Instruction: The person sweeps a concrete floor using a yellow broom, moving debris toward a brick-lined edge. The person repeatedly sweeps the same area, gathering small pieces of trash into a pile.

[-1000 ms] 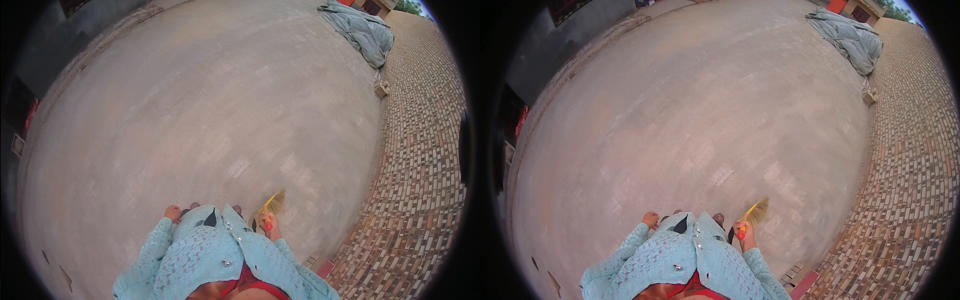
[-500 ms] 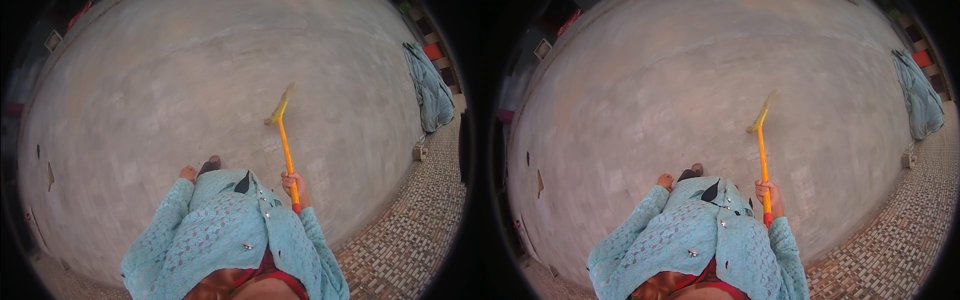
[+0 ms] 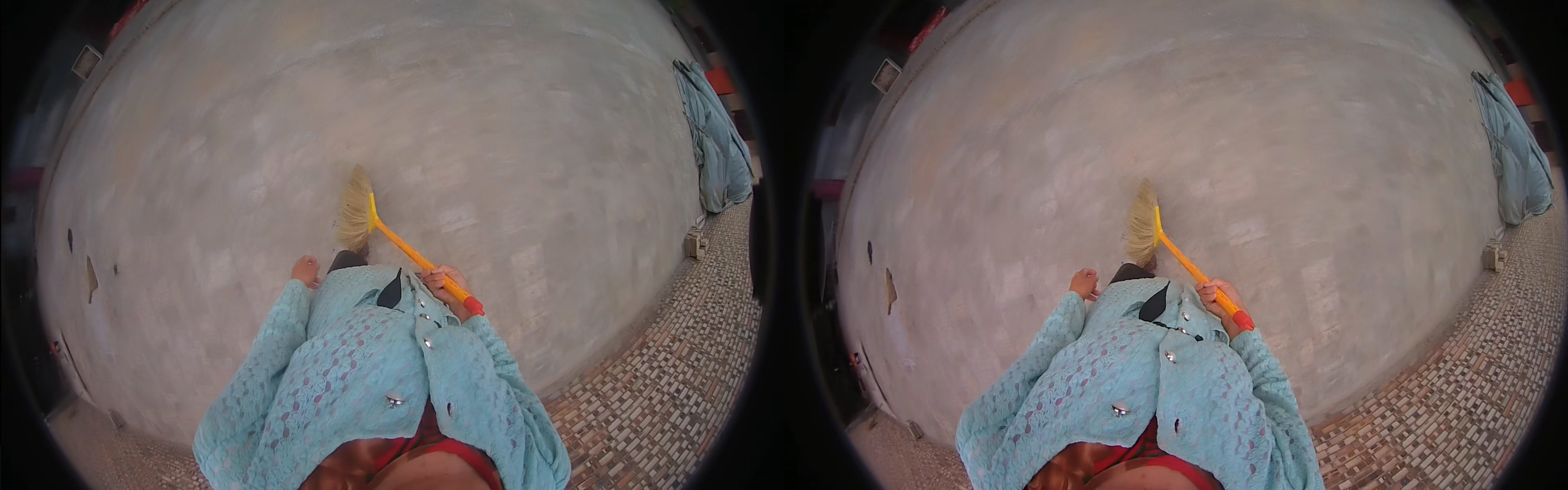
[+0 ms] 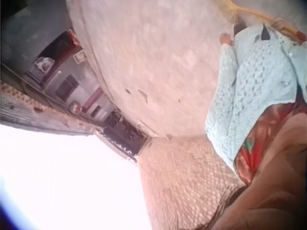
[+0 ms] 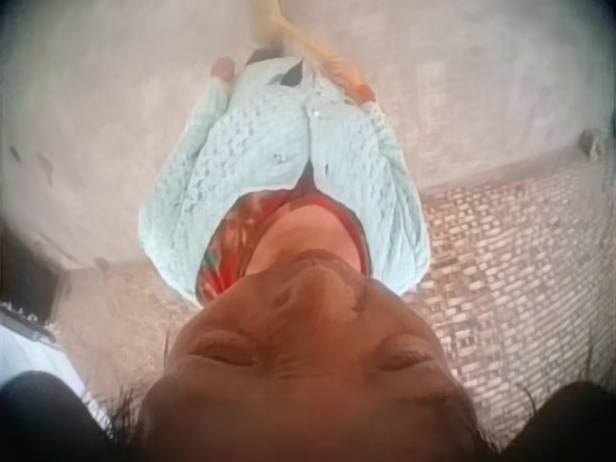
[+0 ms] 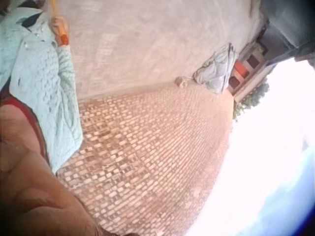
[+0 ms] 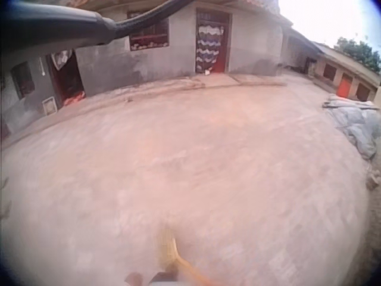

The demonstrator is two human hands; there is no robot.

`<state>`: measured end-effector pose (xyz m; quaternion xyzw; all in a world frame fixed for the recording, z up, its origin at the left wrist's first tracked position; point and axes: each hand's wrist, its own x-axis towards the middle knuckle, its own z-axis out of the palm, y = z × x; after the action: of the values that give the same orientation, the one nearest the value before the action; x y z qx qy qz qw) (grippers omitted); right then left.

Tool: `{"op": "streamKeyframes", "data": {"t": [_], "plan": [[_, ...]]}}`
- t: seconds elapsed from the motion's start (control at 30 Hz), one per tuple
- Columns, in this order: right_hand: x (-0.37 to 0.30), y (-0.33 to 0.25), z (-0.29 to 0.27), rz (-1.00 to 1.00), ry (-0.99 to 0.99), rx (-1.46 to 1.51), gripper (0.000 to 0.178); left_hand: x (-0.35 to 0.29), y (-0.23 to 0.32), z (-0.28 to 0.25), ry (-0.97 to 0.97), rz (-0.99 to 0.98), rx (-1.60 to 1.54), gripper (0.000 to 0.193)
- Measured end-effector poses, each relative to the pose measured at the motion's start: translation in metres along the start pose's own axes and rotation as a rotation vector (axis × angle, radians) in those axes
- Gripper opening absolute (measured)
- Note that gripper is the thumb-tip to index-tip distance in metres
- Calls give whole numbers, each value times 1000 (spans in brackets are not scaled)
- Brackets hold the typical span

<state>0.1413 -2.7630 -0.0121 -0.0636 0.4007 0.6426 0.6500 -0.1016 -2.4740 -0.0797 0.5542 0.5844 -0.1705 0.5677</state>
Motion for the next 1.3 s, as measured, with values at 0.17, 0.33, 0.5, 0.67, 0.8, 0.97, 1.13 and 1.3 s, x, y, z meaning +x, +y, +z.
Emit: {"op": "streamKeyframes", "data": {"t": [0.17, 0.33, 0.5, 0.67, 0.8, 0.97, 1.13, 1.3], "plan": [[-47, -72, -35, -187, 31, -55, 19, -10, -5, 2, 17, -109, -3, 31], [-70, -81, 23, -462, 131, -391, 18, -37, 30, 12, -83, 84, -17, 33], [-11, -39, 92, -648, 77, -535, 21, -99, 150, 48, -431, 308, -113, 37], [51, 26, 144, -660, -18, -922, 34, -166, 200, 60, -764, 89, -442, 34], [87, 40, 136, -468, 75, -1430, 63, -155, 167, 66, -643, 123, -612, 17], [78, 47, 122, -101, -45, -1672, 62, -140, 123, 10, -230, 124, -686, 12], [30, 1, 5, -297, 412, -1490, 58, -76, 84, -41, 64, -45, -545, 9], [-58, -8, -87, -376, 858, -1399, 53, -7, 82, -65, 97, -180, -679, 8]]}}
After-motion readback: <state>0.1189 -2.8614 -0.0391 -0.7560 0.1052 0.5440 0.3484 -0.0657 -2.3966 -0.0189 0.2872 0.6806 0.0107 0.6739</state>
